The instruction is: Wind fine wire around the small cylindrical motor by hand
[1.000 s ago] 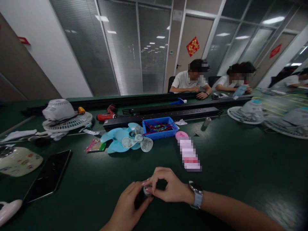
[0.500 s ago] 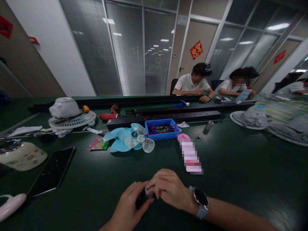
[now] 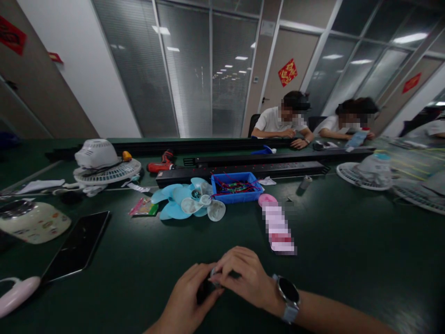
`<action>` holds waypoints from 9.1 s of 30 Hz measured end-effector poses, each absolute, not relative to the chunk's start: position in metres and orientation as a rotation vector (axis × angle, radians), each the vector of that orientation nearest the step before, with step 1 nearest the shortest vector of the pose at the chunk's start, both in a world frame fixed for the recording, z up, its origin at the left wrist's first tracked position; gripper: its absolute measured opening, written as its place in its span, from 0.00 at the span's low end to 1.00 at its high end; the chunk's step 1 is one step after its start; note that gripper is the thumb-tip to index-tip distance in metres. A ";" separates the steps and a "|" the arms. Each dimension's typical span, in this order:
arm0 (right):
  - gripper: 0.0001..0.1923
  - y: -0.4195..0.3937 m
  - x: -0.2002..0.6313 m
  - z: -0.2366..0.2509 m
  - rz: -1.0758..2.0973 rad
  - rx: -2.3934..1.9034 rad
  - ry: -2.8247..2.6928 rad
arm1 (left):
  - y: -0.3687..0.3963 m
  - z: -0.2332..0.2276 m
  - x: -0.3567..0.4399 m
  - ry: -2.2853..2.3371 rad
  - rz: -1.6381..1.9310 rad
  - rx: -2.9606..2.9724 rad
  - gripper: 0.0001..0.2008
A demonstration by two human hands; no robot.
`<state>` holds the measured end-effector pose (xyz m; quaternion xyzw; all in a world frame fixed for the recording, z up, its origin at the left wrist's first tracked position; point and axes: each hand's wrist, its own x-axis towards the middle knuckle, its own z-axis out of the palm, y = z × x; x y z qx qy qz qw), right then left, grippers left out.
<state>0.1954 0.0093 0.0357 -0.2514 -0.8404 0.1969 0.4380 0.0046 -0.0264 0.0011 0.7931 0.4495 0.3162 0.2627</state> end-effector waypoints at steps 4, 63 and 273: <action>0.11 0.008 0.193 0.038 0.552 -0.684 -2.009 | -0.026 -0.004 0.003 1.203 0.886 2.147 0.16; 0.04 0.029 0.209 0.058 0.932 -0.536 -2.258 | -0.027 0.005 0.005 1.232 0.838 2.128 0.11; 0.14 0.004 0.191 0.033 0.983 -0.888 -1.720 | -0.016 -0.020 -0.004 1.099 1.031 2.351 0.18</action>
